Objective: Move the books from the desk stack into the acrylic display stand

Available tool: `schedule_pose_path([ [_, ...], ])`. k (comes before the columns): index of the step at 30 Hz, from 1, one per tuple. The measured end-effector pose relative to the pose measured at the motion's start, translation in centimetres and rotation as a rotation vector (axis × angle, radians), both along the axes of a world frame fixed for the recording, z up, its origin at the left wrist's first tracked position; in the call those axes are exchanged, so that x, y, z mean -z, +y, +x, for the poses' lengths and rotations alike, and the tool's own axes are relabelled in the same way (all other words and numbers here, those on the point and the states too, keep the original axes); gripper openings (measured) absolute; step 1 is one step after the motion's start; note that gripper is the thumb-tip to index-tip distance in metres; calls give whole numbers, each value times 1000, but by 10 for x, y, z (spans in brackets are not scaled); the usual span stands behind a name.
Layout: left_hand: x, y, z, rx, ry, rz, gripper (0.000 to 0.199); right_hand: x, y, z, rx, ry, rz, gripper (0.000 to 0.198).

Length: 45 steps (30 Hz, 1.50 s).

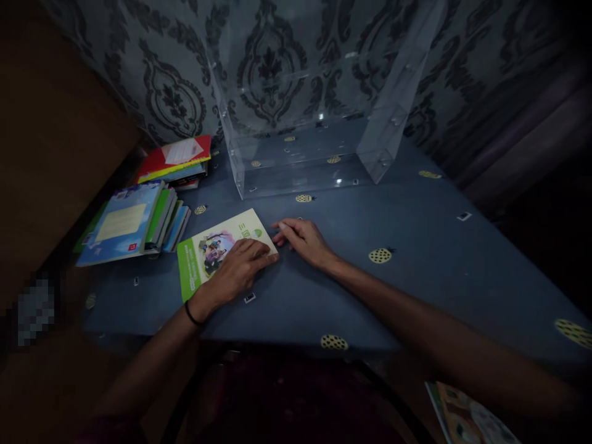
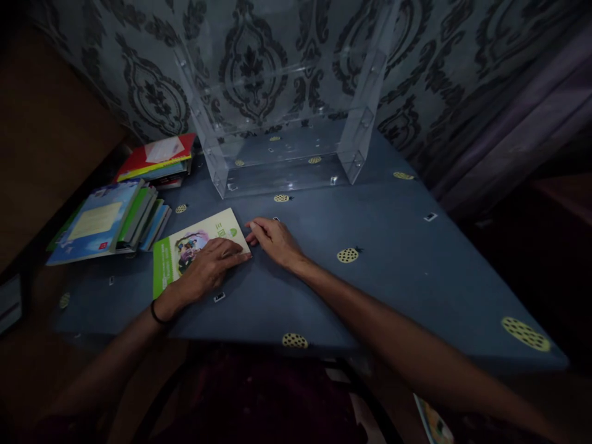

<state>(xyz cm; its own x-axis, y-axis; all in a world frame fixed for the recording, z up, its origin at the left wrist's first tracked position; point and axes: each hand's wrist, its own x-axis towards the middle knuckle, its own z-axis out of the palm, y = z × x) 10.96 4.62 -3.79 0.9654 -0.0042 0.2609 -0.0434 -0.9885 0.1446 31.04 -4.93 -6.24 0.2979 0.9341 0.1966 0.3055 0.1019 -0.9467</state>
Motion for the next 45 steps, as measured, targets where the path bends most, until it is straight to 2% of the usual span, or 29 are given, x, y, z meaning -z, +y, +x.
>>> schedule_pose_path([
  [4, -9, 7, 3, -17, 64, -29, 42, -1, -1, -1, 6, -23, -2, 38],
  [10, -20, 49, 22, -357, 125, -79, 43, -1, 0, -1, 2, -30, 0, 36],
  [13, -20, 64, 33, -400, 156, -101, 37, -1, 0, -1, 0, -37, -4, 37],
  [21, -22, 55, 39, -459, 261, 65, 41, -4, -2, -2, -2, -81, 15, 34],
  [26, -25, 43, 31, -416, 277, 6, 43, -3, 0, -2, 3, -69, 3, 33],
  [34, -20, 9, 9, -180, 196, 9, 49, 0, 0, -2, -8, -55, 18, 36],
  [40, -19, -2, -2, -168, 233, -1, 49, -1, -1, -3, 22, -79, 1, 42],
  [45, -16, -10, -5, -203, 224, 16, 56, -8, -6, -7, 37, -139, 52, 39],
])
